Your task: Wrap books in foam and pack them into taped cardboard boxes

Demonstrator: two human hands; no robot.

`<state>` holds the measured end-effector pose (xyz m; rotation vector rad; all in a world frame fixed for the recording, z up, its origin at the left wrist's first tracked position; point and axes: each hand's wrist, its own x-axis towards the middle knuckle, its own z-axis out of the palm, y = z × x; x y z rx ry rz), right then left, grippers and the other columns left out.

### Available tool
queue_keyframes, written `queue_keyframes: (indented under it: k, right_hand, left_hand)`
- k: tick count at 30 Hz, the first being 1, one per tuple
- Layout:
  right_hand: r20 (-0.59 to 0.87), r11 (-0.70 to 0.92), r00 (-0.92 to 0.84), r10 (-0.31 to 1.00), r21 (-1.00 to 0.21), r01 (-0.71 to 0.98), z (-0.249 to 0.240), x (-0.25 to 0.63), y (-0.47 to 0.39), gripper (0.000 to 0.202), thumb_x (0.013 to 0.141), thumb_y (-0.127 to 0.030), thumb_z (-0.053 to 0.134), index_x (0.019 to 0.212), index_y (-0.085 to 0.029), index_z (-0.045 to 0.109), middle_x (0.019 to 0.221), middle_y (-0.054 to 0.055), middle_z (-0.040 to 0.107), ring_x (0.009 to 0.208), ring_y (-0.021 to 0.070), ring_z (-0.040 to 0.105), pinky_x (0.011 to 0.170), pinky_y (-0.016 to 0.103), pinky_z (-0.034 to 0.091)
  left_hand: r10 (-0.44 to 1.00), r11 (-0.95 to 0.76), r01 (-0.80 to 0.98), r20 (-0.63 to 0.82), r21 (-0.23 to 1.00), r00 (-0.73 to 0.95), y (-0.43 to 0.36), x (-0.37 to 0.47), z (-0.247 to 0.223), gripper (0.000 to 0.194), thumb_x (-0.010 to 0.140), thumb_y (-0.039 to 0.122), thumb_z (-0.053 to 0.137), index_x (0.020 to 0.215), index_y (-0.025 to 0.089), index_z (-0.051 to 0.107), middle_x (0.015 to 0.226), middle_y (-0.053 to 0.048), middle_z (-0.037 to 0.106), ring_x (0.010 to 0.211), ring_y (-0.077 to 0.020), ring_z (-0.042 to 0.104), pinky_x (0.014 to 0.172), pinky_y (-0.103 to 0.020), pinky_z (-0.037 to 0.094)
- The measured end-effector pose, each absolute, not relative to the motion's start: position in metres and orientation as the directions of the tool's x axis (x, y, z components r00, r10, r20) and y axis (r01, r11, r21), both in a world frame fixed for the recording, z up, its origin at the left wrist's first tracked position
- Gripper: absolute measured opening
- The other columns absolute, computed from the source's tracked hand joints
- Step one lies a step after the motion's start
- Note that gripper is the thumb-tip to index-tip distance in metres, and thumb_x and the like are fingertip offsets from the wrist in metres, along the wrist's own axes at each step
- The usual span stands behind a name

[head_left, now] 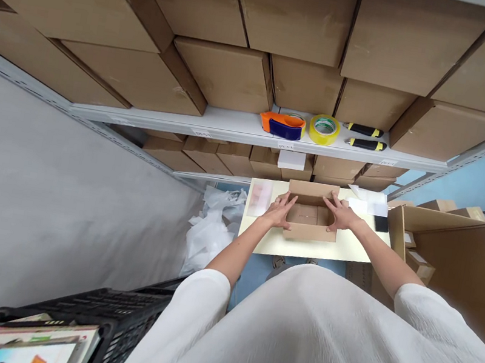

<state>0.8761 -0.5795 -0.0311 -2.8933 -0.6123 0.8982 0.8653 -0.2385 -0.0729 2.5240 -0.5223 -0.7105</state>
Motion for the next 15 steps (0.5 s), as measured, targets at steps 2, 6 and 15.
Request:
queue_keyframes:
  k: [2,6,15]
  right_hand:
    - [-0.564,-0.926,0.742,0.363,-0.131,0.354,-0.031,0.883,-0.574,0.154,0.067,-0.07,0.092,0.179,-0.042,-0.009,0.187,0.007,-0.021,0.159,0.0585,0.027,0.117,0.068,0.046]
    - [-0.632,-0.93,0.702,0.328,-0.087,0.357,-0.031,0.896,-0.566,0.157,0.062,-0.069,0.094,0.18,-0.039,-0.005,0.189,0.012,-0.008,0.161,0.0566,0.024,0.119,0.068,0.044]
    - [-0.638,-0.918,0.681,0.358,-0.107,0.382,-0.026,0.901,-0.572,0.156,0.062,-0.072,0.093,0.18,-0.037,-0.003,0.187,0.016,0.002,0.158,0.0544,0.028,0.119,0.063,0.044]
  left_hand:
    - [-0.471,-0.822,-0.233,-0.389,0.52,0.792,-0.24,0.868,-0.074,0.154,0.059,0.05,0.103,0.181,0.033,0.012,0.188,-0.016,-0.012,0.168,-0.0566,0.016,0.13,-0.067,0.031]
    - [-0.468,-0.811,-0.227,-0.366,0.539,0.804,-0.243,0.869,-0.076,0.154,0.058,0.055,0.103,0.181,0.033,0.013,0.189,-0.017,-0.007,0.168,-0.0564,0.013,0.13,-0.071,0.027]
    - [-0.271,-0.618,-0.106,-0.084,0.779,0.959,-0.22,0.858,-0.093,0.077,0.101,0.051,0.061,0.17,0.024,0.041,0.176,-0.016,0.043,0.162,-0.0354,0.042,0.133,-0.054,0.036]
